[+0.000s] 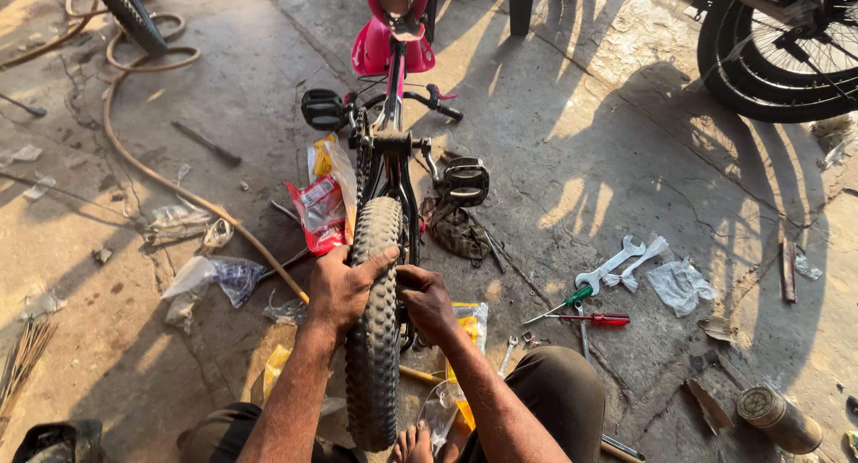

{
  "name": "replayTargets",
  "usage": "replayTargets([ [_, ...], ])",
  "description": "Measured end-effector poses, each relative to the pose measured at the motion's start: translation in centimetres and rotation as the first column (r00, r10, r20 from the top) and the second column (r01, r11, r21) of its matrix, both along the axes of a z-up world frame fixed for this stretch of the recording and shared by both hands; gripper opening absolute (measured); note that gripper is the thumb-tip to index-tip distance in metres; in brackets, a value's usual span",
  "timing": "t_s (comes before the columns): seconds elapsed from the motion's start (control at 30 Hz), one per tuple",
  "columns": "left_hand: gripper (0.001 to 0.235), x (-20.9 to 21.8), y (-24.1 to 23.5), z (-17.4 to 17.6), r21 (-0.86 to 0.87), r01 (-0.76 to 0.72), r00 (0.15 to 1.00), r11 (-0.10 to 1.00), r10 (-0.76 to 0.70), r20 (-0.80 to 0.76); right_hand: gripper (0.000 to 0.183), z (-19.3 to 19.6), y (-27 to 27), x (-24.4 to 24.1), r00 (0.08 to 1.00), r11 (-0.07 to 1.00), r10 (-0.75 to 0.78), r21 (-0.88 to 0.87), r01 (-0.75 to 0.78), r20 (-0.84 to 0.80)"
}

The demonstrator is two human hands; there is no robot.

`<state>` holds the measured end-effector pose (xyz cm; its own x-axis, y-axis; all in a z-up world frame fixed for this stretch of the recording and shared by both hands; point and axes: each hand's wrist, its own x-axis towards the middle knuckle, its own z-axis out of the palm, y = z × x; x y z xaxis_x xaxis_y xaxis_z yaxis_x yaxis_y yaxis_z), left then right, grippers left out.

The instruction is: The person sits on the ground and works on the rear wheel of a bicycle, repeatedly spinning the tire and adjusting the hub area with both hands. The person continues to rotate the wheel and make small adjustments to the axle or brake components.

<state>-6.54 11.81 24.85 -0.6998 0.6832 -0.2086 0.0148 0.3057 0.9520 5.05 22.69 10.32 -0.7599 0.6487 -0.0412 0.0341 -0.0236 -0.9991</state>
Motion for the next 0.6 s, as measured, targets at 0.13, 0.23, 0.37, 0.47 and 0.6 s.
replayTargets([
  [0.13, 0.055, 0.1, -0.1, -0.5, 0.020, 0.012, 1.000, 1.000, -0.012, -0.018, 0.028, 0.7, 0.7, 0.2, 0.958, 0.788, 0.003, -0.589, -0.178, -0.285],
  [0.23, 0.058, 0.3, -0.1, -0.3, -0.053, -0.001, 0.998, 0.999, -0.002, -0.070, 0.022, 1.6, 1.2, -0.5, 0.966, 0.968, 0.115, -0.191, -0.161, -0.231],
  [0.37, 0.059, 0.8, -0.6, -0.2, 0.037, 0.009, 0.999, 0.999, -0.008, -0.032, 0.018, 1.5, 0.4, -1.1, 0.913, 0.942, 0.178, -0.206, -0.266, -0.367],
  [0.47, 0.059, 1.3, -1.1, 0.4, 0.023, 0.009, 1.000, 1.000, -0.009, -0.007, 0.027, 1.1, -1.3, -0.9, 0.945, 0.831, -0.001, -0.526, -0.181, -0.327],
  [0.6, 0.059, 1.9, -2.0, 0.8, -0.041, 0.000, 0.999, 0.999, 0.002, 0.054, 0.028, 1.2, -0.8, -0.8, 0.939, 0.829, 0.071, -0.503, -0.243, -0.337],
])
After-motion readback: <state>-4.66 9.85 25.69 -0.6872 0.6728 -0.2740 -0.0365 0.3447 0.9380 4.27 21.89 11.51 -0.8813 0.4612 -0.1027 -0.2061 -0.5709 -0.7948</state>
